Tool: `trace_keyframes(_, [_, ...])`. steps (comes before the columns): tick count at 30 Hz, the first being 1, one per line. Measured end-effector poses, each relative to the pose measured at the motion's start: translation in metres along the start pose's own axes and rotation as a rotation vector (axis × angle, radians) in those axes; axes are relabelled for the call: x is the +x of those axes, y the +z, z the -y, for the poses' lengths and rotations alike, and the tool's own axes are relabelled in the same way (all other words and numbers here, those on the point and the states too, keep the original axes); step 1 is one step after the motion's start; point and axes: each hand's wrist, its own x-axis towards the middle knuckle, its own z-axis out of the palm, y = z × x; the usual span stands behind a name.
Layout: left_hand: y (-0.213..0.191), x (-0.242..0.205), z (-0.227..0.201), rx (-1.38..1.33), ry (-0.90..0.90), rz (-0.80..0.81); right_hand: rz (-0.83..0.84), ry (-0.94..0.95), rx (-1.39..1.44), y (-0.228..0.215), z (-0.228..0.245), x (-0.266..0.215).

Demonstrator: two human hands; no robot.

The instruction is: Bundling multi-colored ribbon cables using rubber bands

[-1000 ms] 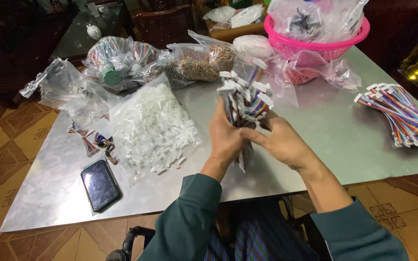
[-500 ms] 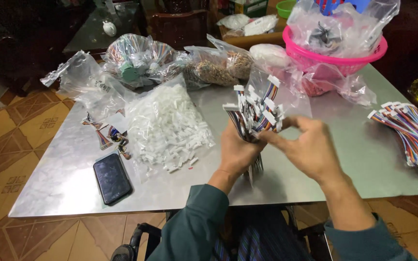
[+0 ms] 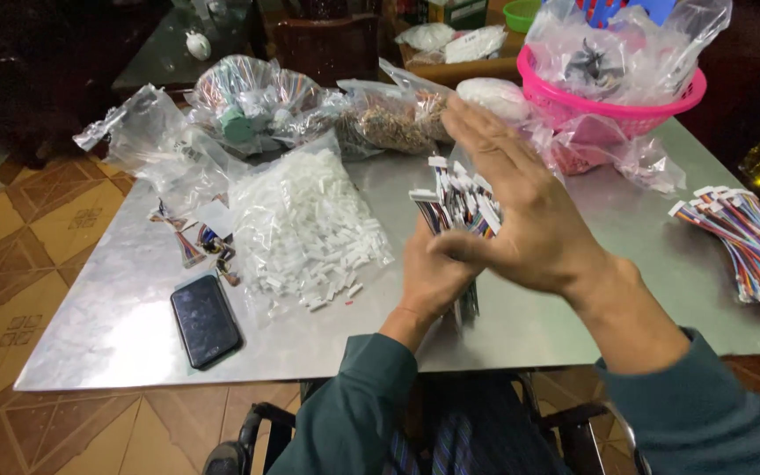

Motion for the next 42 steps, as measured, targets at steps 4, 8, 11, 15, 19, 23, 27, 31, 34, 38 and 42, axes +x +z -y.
trace_keyframes(4, [0.003, 0.007, 0.005, -0.019, 0.002, -0.008, 0.047, -0.163, -0.123, 0.011, 0.007, -0.001])
trace_keyframes(8, [-0.001, 0.009, 0.01, -0.059, 0.004, -0.024, 0.193, -0.251, -0.151, 0.012, -0.004, 0.002])
trace_keyframes(11, [0.001, 0.0, 0.017, -0.079, -0.01, -0.027, 0.154, -0.104, -0.014, 0.008, -0.012, -0.004])
trace_keyframes(15, [-0.006, 0.006, 0.019, -0.113, -0.003, -0.033, 0.258, -0.003, -0.007, 0.025, -0.023, -0.01])
trace_keyframes(19, [-0.007, 0.011, 0.029, -0.135, 0.001, -0.037, -0.07, 0.19, 0.261, 0.016, -0.014, -0.042])
trace_keyframes(23, [-0.025, 0.007, 0.019, -0.593, -0.278, -0.328, -0.226, 0.597, 0.549, 0.072, -0.036, -0.11])
trace_keyframes(27, [-0.023, -0.013, 0.002, -0.97, -0.502, -0.389, -0.067, 0.595, 0.672, 0.102, 0.0, -0.111])
trace_keyframes(31, [-0.029, -0.017, 0.041, -0.94, -0.591, -0.236, 0.044, 0.599, 0.626, 0.109, -0.01, -0.123])
trace_keyframes(34, [-0.037, -0.014, 0.062, -0.966, -0.636, -0.069, 0.036, 0.446, 0.656, 0.105, -0.036, -0.115])
trace_keyframes(38, [-0.03, -0.012, 0.079, -0.978, -0.688, 0.083, -0.161, 0.762, 0.197, 0.118, -0.122, -0.099])
trace_keyframes(42, [-0.032, -0.017, 0.039, -0.974, -0.711, 0.131, -0.179, 0.428, -0.214, 0.141, -0.143, -0.074])
